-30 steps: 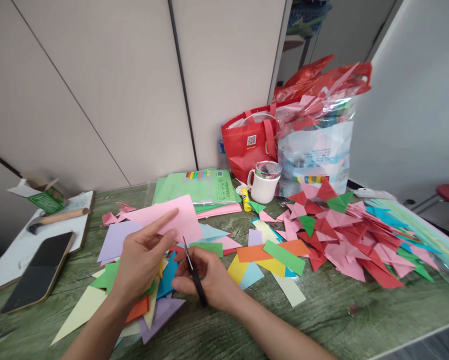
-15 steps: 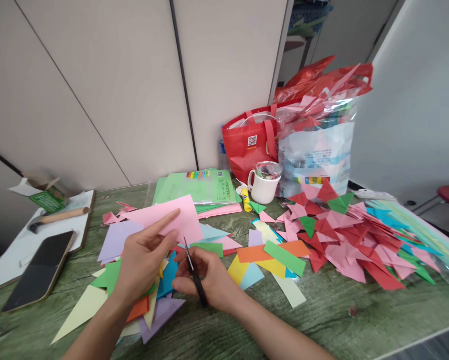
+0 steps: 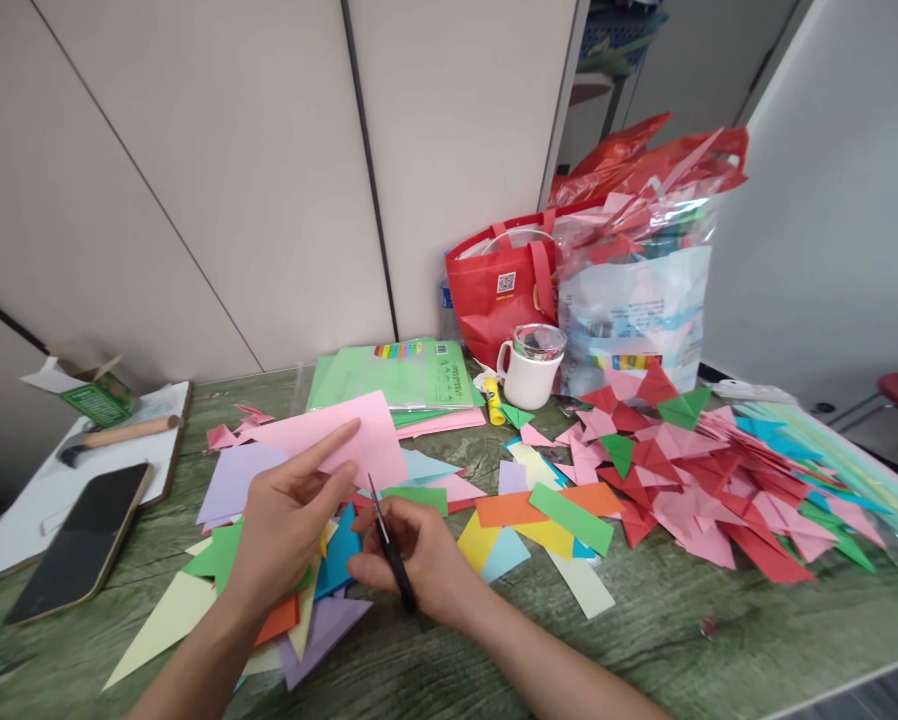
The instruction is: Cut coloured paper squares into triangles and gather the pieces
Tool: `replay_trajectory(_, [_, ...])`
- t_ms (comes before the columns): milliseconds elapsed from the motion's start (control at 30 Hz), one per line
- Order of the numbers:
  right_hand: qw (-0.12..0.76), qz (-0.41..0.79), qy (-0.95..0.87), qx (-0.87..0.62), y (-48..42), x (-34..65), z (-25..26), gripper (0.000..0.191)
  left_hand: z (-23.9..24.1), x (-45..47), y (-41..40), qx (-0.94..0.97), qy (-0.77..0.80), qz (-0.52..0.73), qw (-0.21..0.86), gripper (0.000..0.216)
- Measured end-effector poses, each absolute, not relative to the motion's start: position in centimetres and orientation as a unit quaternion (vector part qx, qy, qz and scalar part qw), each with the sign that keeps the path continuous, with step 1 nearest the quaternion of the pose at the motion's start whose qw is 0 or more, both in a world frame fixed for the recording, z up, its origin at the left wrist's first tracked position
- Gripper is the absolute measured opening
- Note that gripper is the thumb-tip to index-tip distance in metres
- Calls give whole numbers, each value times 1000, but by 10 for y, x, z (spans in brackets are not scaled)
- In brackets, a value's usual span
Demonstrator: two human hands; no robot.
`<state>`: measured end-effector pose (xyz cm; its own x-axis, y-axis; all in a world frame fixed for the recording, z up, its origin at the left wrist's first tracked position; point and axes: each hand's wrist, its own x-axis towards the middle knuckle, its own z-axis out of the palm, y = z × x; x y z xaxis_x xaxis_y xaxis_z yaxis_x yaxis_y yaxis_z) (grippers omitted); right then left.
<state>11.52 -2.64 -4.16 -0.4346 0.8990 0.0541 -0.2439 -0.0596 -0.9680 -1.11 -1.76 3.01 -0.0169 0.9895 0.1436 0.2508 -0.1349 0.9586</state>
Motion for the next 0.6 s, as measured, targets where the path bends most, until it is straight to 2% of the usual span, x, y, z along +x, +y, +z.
replay_trajectory(600, [433,663,-513,-331,-28,114,-47,33,35,-8,-21,554,532,491,412,47])
